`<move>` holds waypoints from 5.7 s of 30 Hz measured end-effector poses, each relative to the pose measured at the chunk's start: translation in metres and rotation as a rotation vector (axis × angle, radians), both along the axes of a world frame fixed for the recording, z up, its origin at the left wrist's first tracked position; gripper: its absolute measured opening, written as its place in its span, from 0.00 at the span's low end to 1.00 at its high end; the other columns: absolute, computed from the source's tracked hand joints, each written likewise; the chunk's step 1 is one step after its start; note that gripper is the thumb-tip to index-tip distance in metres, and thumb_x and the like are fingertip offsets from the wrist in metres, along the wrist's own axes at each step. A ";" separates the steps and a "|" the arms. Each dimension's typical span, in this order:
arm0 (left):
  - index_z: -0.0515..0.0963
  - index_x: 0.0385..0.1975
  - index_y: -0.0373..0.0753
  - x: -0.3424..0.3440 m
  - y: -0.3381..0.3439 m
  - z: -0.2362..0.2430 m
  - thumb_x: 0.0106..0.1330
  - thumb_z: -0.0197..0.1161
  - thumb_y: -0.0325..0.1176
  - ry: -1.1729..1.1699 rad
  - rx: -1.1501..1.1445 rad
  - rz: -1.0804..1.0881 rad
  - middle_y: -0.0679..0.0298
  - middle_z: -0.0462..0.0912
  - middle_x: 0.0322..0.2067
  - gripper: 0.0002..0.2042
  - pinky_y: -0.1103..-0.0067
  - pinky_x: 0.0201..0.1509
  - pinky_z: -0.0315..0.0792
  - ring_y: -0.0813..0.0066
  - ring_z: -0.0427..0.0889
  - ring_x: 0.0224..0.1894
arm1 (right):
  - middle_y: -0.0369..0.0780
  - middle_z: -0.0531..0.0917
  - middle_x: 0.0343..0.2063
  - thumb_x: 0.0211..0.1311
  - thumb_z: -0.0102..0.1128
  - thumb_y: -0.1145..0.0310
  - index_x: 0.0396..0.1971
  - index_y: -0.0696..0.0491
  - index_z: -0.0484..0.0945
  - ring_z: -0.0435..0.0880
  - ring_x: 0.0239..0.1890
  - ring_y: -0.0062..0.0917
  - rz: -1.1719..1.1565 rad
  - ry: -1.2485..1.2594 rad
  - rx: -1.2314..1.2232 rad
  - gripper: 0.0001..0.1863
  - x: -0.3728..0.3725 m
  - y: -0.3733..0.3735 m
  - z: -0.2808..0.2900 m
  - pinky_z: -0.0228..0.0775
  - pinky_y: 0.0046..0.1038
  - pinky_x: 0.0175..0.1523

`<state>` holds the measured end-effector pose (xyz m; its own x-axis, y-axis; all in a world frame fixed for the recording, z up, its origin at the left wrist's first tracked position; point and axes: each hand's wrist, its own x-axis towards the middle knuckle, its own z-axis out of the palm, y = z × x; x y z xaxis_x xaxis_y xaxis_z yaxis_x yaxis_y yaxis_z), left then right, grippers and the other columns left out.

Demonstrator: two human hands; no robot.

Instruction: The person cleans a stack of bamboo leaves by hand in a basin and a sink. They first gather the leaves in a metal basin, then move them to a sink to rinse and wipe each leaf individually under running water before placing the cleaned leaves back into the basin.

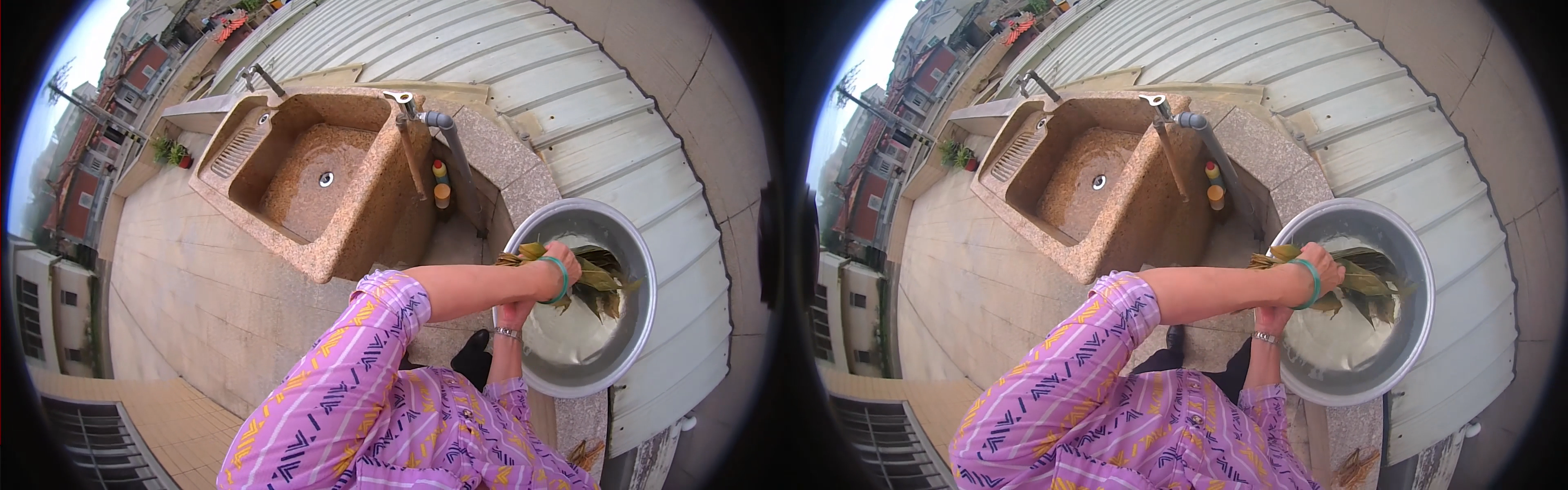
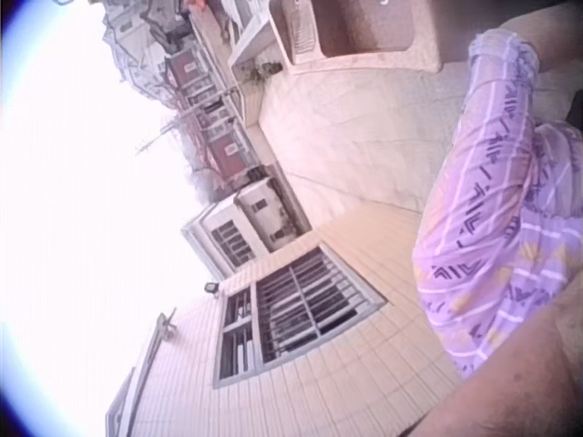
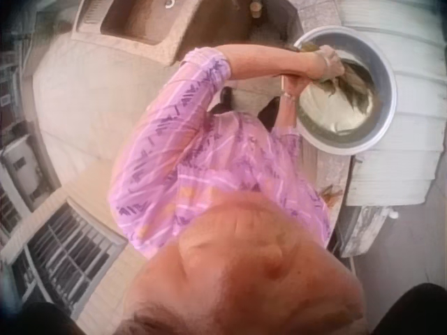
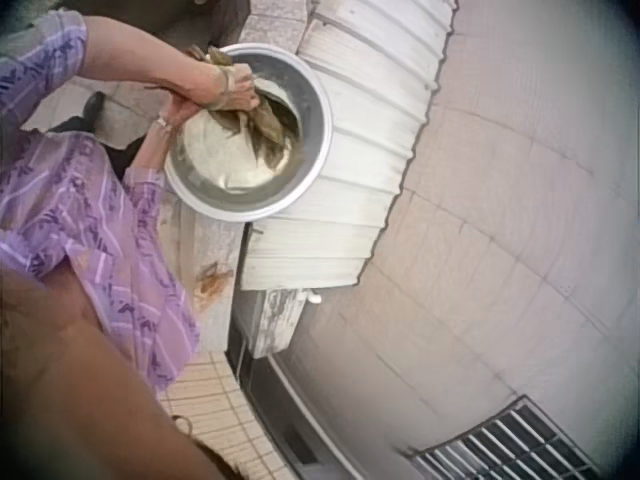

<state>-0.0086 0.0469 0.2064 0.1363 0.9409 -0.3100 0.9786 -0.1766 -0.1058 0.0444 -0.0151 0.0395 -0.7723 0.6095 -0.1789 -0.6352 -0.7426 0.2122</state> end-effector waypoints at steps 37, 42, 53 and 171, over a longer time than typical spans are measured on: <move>0.61 0.50 0.26 -0.591 -0.509 -0.068 0.54 0.63 0.32 -1.372 0.204 1.400 0.60 0.76 0.36 0.27 0.82 0.38 0.71 0.77 0.74 0.35 | 0.49 0.74 0.41 0.47 0.58 0.77 0.40 0.66 0.69 0.74 0.42 0.37 0.809 -0.859 0.335 0.18 -0.512 -0.320 0.073 0.70 0.37 0.45; 0.62 0.49 0.26 -0.601 -0.510 -0.059 0.54 0.64 0.33 -1.426 0.105 1.447 0.59 0.76 0.35 0.27 0.82 0.37 0.71 0.76 0.74 0.34 | 0.49 0.73 0.41 0.48 0.58 0.76 0.38 0.65 0.69 0.72 0.44 0.34 0.799 -0.894 0.271 0.15 -0.517 -0.330 0.092 0.69 0.38 0.45; 0.53 0.58 0.31 -0.675 -0.453 -0.076 0.55 0.63 0.34 -1.420 -0.147 0.890 0.52 0.67 0.51 0.34 0.77 0.54 0.63 0.71 0.66 0.52 | 0.43 0.74 0.43 0.53 0.59 0.69 0.44 0.59 0.68 0.73 0.45 0.31 0.537 -0.823 0.126 0.20 -0.546 -0.338 0.077 0.68 0.35 0.48; 0.72 0.30 0.34 -0.203 -0.520 0.110 0.60 0.52 0.32 -1.761 0.823 1.207 0.66 0.74 0.23 0.08 0.82 0.26 0.70 0.82 0.72 0.23 | 0.44 0.78 0.26 0.52 0.51 0.71 0.33 0.69 0.70 0.78 0.24 0.23 0.432 -1.467 1.419 0.15 0.045 -0.095 0.263 0.71 0.21 0.32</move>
<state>-0.2117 -0.4729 0.3168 -0.7836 0.5898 -0.1952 -0.2538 -0.0170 0.9671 0.0898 -0.1096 0.3025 -0.6258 0.7068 -0.3298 0.4528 -0.0151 -0.8915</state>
